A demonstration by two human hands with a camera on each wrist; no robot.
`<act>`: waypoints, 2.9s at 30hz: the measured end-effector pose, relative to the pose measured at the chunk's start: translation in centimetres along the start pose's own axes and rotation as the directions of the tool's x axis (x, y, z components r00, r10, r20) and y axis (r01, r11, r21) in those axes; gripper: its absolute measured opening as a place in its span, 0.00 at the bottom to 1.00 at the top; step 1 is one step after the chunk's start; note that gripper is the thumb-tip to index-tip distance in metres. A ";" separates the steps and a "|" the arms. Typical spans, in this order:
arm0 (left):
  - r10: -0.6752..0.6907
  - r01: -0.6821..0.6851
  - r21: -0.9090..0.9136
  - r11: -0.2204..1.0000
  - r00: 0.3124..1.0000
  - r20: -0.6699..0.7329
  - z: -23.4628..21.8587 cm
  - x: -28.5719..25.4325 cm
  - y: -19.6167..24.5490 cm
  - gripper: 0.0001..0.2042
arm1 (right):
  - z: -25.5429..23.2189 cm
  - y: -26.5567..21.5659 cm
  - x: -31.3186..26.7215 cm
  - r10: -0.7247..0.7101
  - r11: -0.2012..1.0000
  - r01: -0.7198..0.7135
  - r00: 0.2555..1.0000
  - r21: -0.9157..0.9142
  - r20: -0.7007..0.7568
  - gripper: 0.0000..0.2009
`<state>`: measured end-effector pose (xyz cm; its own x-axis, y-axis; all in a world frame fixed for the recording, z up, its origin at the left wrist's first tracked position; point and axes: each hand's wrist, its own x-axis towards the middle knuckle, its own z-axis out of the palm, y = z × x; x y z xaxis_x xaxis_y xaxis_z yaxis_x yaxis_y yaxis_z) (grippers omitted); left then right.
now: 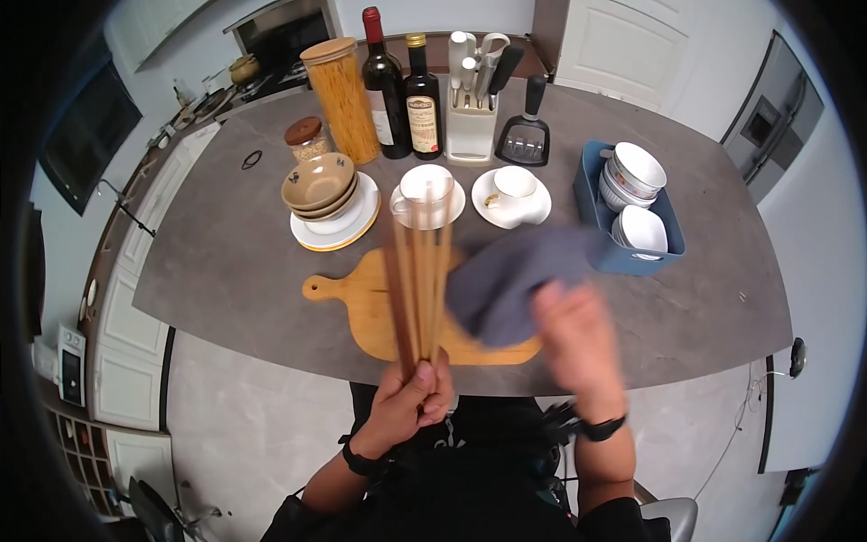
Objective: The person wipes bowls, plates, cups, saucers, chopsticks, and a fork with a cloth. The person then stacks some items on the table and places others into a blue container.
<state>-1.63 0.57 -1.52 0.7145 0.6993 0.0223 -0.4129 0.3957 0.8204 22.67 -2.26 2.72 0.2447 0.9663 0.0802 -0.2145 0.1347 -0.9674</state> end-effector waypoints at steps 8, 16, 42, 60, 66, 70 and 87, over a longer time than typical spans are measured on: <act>-0.287 0.235 0.287 0.929 0.945 0.155 -1.6 0.8 0.0 0.18 | 7.9 1.6 -0.6 0.201 0.967 -0.225 0.961 0.115 0.191 0.13; 0.580 -0.338 0.619 0.709 0.778 -0.241 0.1 1.4 5.5 0.24 | 8.6 0.0 -1.5 0.279 0.958 -0.278 0.834 -0.074 0.477 0.10; 0.457 -0.658 -0.136 0.741 0.642 -0.615 -2.4 0.6 8.2 0.16 | -7.5 -4.2 12.2 -0.456 0.135 0.185 0.884 -0.973 0.105 0.07; 0.386 -0.485 -0.040 0.873 0.740 -0.551 -1.6 -0.6 6.4 0.15 | -17.7 0.0 22.7 0.483 0.051 -0.417 0.806 -0.907 -0.343 0.10; 0.361 -0.439 -0.026 0.898 0.771 -0.524 -1.1 -0.7 6.2 0.16 | -12.8 -6.6 20.3 0.405 0.097 -0.434 0.839 -0.896 -0.363 0.09; 0.326 -0.394 -0.020 0.919 0.787 -0.523 -1.1 -0.7 5.9 0.14 | -10.9 -10.4 18.1 0.321 0.237 -0.332 0.914 -0.913 -0.248 0.07; 0.142 -0.056 0.267 0.962 0.939 -0.313 0.9 0.6 4.2 0.12 | 7.5 -0.9 -0.1 0.442 0.881 -0.269 0.761 -0.389 0.474 0.11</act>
<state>-2.45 2.12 2.45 0.4354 0.8993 -0.0414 -0.2863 0.1820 0.9407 15.78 -0.83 5.41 -0.3569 0.8992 -0.2530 0.1133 -0.2271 -0.9672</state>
